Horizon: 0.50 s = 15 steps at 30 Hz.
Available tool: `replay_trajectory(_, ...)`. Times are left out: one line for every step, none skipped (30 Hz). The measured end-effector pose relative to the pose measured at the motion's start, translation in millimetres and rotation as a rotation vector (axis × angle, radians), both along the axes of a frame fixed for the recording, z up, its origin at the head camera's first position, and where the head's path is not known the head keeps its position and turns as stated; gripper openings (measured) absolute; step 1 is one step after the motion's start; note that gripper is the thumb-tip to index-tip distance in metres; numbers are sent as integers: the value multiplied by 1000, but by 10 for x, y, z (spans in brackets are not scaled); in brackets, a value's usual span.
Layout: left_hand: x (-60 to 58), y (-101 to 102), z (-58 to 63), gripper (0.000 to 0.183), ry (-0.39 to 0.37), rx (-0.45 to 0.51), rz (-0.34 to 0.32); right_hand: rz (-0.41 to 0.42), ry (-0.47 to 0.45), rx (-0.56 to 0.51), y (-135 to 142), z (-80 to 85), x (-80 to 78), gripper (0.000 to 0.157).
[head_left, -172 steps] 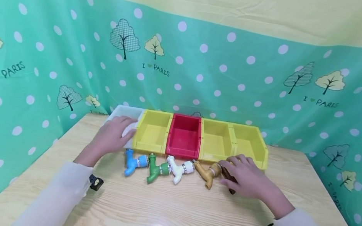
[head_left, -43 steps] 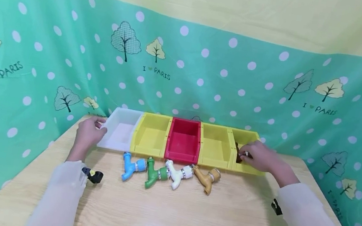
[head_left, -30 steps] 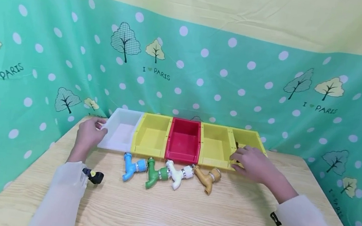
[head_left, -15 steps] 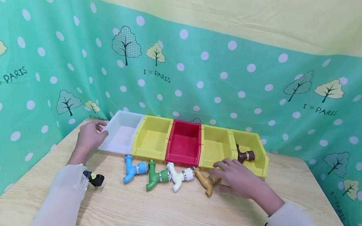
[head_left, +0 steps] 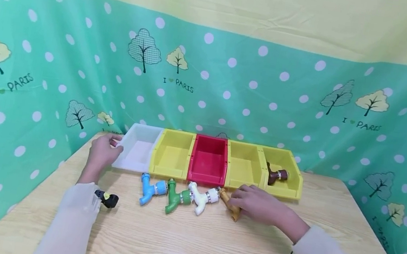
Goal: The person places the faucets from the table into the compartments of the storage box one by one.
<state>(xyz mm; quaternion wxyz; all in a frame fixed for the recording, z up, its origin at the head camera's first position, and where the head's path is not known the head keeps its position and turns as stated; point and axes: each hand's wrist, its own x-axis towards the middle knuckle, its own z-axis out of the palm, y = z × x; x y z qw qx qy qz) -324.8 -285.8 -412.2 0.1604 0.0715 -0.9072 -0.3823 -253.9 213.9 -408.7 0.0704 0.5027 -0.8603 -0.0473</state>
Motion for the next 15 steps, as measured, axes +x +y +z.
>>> replay_trajectory(-1,2,2,38,4,1,-3,6,-3,-1,-2,-7,1,26)
replay_trajectory(-3,3,2,38,9,0,-6,9,-3,1,-6,-12,6,27)
replay_trajectory(-5,1,2,38,9,1,-5,12,0,5,-11,-17,11,29)
replay_trajectory(-8,-4,-2,38,10,1,-3,14,3,11,-18,-21,16,29)
replay_trajectory(-8,-5,-4,38,9,2,-1,16,7,16,-25,-24,22,29)
replay_trajectory(-6,-7,-5,38,7,2,1,18,11,20,-33,-25,31,29)
replay_trajectory(-4,-8,-7,37,7,1,4,17,12,26,-41,-29,39,29)
replay_trajectory(-4,-9,-8,38,8,0,4,14,9,27,-49,-28,51,28)
replay_trajectory(-6,-10,-10,37,5,0,7,10,8,28,-55,-30,60,28)
replay_trajectory(-6,-10,-11,37,7,-1,7,8,6,26,-59,-28,71,28)
replay_trajectory(-4,-8,-9,37,9,-2,5,6,6,23,-62,-29,80,28)
replay_trajectory(-4,-9,-8,37,10,-2,3,5,7,23,-64,-28,91,28)
replay_trajectory(-5,-10,-7,37,13,-6,2,5,5,19,-64,-27,100,29)
replay_trajectory(-5,-13,-6,37,16,-9,-1,9,5,15,-63,-26,109,30)
replay_trajectory(-1,-14,-3,37,17,-12,-1,12,9,15,-62,-25,117,30)
